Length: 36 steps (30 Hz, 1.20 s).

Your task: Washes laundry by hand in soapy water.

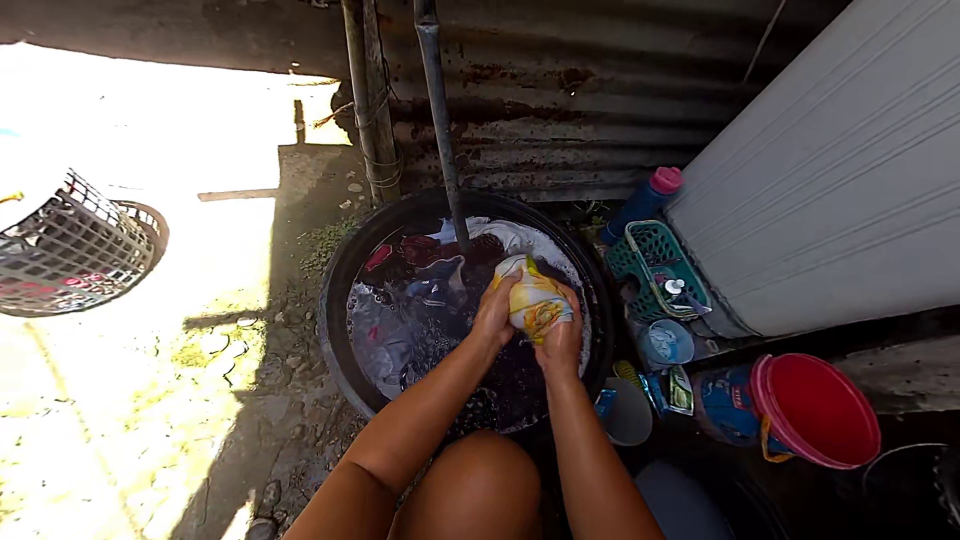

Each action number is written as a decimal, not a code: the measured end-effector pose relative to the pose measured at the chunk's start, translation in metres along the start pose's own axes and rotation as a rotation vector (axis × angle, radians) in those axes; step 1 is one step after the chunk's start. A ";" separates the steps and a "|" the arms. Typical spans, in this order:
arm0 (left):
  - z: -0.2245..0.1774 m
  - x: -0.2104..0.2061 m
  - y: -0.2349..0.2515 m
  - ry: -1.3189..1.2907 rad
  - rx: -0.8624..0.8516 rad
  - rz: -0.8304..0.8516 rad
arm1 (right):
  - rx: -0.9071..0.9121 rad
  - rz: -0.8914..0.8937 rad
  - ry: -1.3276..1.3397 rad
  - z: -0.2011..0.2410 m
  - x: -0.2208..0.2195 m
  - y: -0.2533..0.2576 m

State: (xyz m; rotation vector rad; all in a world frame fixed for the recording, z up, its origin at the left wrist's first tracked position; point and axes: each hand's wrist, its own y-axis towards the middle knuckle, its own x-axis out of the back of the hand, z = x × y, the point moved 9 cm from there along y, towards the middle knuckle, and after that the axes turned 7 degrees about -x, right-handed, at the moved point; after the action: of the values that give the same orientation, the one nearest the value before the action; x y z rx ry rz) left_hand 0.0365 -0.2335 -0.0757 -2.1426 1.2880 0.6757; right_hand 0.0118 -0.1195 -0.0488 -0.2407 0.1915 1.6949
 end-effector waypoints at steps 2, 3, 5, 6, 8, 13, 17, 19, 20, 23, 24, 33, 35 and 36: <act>-0.007 0.000 0.010 0.164 -0.190 -0.001 | -0.131 -0.151 0.081 -0.018 0.006 0.000; -0.009 -0.003 0.012 0.272 -0.259 0.029 | -0.190 -0.192 0.101 -0.025 0.007 -0.001; -0.010 -0.008 0.015 0.517 -0.347 0.094 | -0.274 -0.243 0.085 -0.036 0.008 0.000; -0.011 -0.011 0.014 0.647 -0.374 0.118 | -0.309 -0.248 0.074 -0.042 0.008 0.003; -0.009 -0.019 0.010 0.880 -0.405 0.169 | -0.399 -0.215 0.046 -0.054 0.012 0.008; 0.023 -0.063 0.018 0.971 -0.303 0.671 | -0.320 -0.237 -0.158 -0.021 0.072 0.020; 0.024 -0.001 0.116 1.342 -0.234 0.536 | -0.093 -0.314 -0.692 0.090 0.190 -0.024; -0.001 0.056 0.158 1.582 -0.245 0.215 | -0.192 -0.288 -0.948 0.112 0.256 -0.061; -0.011 0.080 0.168 1.635 -0.195 0.071 | -0.292 -0.276 -1.041 0.110 0.288 -0.081; 0.005 0.115 0.153 1.681 0.110 -0.054 | -0.685 -0.167 -1.233 0.063 0.374 -0.138; 0.018 0.118 0.140 1.712 0.184 0.004 | -0.820 -0.089 -1.307 0.038 0.394 -0.154; 0.069 0.136 0.015 1.961 0.594 0.583 | -1.006 0.218 -1.424 -0.057 0.394 -0.166; 0.039 0.109 0.007 1.960 0.531 0.651 | -0.908 0.278 -1.324 -0.045 0.347 -0.142; 0.016 0.090 0.005 1.928 0.448 0.652 | -0.829 0.314 -1.269 -0.036 0.316 -0.129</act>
State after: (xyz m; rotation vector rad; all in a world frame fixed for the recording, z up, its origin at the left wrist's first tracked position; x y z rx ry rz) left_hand 0.0674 -0.2811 -0.1480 -1.4867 2.5375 -1.8462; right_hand 0.1008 0.1900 -0.1662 0.3082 -1.4830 1.8442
